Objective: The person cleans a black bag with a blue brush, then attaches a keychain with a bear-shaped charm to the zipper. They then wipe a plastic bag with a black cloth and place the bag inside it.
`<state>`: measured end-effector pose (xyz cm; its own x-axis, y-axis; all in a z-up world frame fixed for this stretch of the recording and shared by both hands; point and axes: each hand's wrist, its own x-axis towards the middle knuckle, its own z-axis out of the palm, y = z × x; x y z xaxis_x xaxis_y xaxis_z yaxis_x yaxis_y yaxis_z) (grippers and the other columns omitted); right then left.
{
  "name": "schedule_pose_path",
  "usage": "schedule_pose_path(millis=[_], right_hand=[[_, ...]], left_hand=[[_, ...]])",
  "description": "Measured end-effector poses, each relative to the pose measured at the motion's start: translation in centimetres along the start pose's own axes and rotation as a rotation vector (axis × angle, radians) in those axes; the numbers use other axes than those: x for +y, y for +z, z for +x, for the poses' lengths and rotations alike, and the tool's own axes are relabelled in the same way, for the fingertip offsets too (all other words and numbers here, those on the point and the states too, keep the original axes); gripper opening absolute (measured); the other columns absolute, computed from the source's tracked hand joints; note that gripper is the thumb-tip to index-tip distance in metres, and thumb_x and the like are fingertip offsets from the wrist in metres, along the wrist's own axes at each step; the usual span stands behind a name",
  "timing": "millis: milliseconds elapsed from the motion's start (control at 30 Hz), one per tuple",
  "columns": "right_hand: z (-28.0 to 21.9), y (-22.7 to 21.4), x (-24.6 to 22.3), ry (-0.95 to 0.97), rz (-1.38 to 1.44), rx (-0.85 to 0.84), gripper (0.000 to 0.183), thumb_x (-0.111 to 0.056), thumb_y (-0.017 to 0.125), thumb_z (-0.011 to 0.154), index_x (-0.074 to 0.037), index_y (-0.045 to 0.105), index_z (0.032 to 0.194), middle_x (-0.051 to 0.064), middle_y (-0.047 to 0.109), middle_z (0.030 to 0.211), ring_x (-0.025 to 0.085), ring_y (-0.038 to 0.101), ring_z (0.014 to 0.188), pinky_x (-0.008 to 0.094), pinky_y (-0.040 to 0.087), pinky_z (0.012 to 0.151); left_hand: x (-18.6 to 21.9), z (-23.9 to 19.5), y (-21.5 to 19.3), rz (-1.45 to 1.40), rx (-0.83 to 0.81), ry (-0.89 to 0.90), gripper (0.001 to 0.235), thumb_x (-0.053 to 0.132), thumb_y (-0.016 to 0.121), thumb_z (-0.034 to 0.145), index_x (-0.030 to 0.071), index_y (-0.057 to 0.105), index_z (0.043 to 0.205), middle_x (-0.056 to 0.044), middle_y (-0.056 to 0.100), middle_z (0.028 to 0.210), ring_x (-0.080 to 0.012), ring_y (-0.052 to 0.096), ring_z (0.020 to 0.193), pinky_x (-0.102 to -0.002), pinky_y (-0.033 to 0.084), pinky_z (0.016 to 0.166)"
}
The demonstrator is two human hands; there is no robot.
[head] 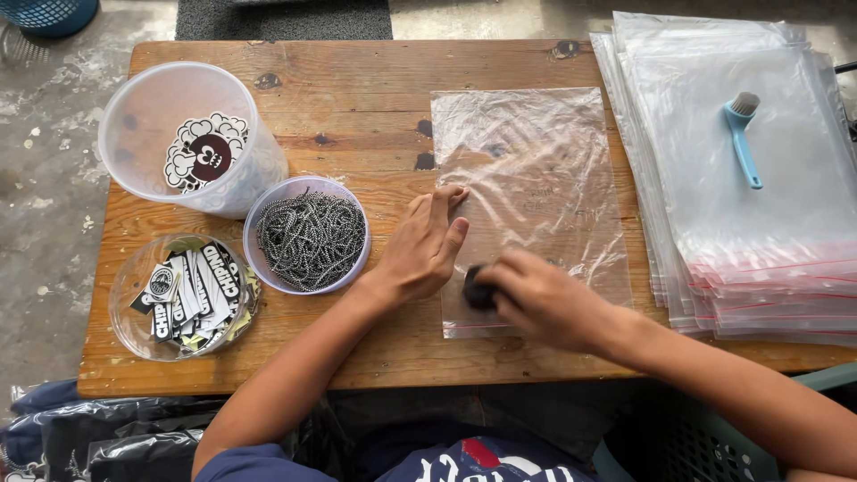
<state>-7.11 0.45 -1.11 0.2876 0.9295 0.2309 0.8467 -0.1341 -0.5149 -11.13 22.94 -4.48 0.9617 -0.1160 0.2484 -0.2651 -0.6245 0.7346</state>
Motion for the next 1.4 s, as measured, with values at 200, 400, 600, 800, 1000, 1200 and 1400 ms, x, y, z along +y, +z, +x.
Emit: schedule_pose_path(millis=[200,400,600,800,1000,1200,1400], right_hand=[[1.7,2.1,0.7,-0.013,-0.023,0.041,0.028,-0.012,0.067,0.083,-0.007,0.064,0.111,0.010,0.057,0.089,0.034,0.062,0.080,0.042,0.053,0.070],[4.6,4.7,4.0,-0.104,-0.213,0.136,0.025,-0.019,0.069,0.081,-0.009,0.063,0.104,0.009,0.056,0.088,0.031,0.060,0.079,0.042,0.051,0.069],[11.7,3.7,13.2,-0.079,-0.418,0.268,0.019,-0.017,0.068,0.085,-0.010,0.066,0.102,0.011,0.058,0.090,0.033,0.063,0.081,0.045,0.051,0.068],[17.4,1.7,23.8,0.080,-0.659,0.385,0.018,-0.018,0.072,0.086,-0.013,0.065,0.102,0.006,0.055,0.089,0.029,0.063,0.080,0.039,0.053,0.068],[12.2,3.2,11.5,0.036,-0.092,0.108,0.024,-0.014,0.065,0.085,-0.015,0.063,0.109,0.011,0.056,0.092,0.043,0.066,0.083,0.050,0.056,0.069],[17.4,3.7,18.9,0.121,-0.404,0.288,0.017,-0.017,0.062,0.091,-0.011,0.060,0.107,0.014,0.054,0.091,0.042,0.064,0.073,0.052,0.054,0.059],[17.2,-0.7,22.6,0.190,-0.347,0.326,0.020,-0.013,0.064,0.094,-0.007,0.061,0.113,0.018,0.057,0.097,0.047,0.065,0.080,0.054,0.053,0.066]], left_hand=[[1.1,-0.4,-1.5,0.155,-0.155,-0.004,0.084,0.002,0.049,0.072,-0.004,0.020,0.151,-0.033,0.045,0.148,-0.0460,0.037,0.143,-0.054,0.027,0.118],[0.8,-1.8,-1.2,0.444,-0.299,-0.127,0.099,0.009,0.056,0.073,-0.015,0.006,0.155,-0.035,0.023,0.159,-0.0463,0.020,0.150,-0.055,0.018,0.120],[1.7,-2.3,-0.3,0.445,-0.174,-0.145,0.107,0.011,0.061,0.067,-0.012,0.005,0.156,-0.036,0.024,0.157,-0.0487,0.025,0.146,-0.060,0.021,0.115],[1.5,-2.3,0.2,0.476,-0.159,-0.143,0.104,0.009,0.065,0.069,-0.006,0.012,0.158,-0.034,0.028,0.155,-0.0491,0.026,0.146,-0.060,0.024,0.115],[1.8,-2.5,1.1,0.488,-0.019,-0.095,0.103,0.033,0.068,0.075,-0.009,0.017,0.154,-0.034,0.031,0.148,-0.0530,0.027,0.144,-0.058,0.022,0.116],[2.1,-2.5,0.9,0.547,-0.005,0.018,0.103,0.035,0.072,0.075,-0.009,0.020,0.152,-0.037,0.030,0.146,-0.0576,0.021,0.144,-0.063,0.018,0.115],[1.4,-2.1,1.5,0.482,0.011,0.046,0.096,0.030,0.065,0.067,-0.009,0.030,0.147,-0.031,0.041,0.140,-0.0503,0.033,0.142,-0.061,0.022,0.114]])
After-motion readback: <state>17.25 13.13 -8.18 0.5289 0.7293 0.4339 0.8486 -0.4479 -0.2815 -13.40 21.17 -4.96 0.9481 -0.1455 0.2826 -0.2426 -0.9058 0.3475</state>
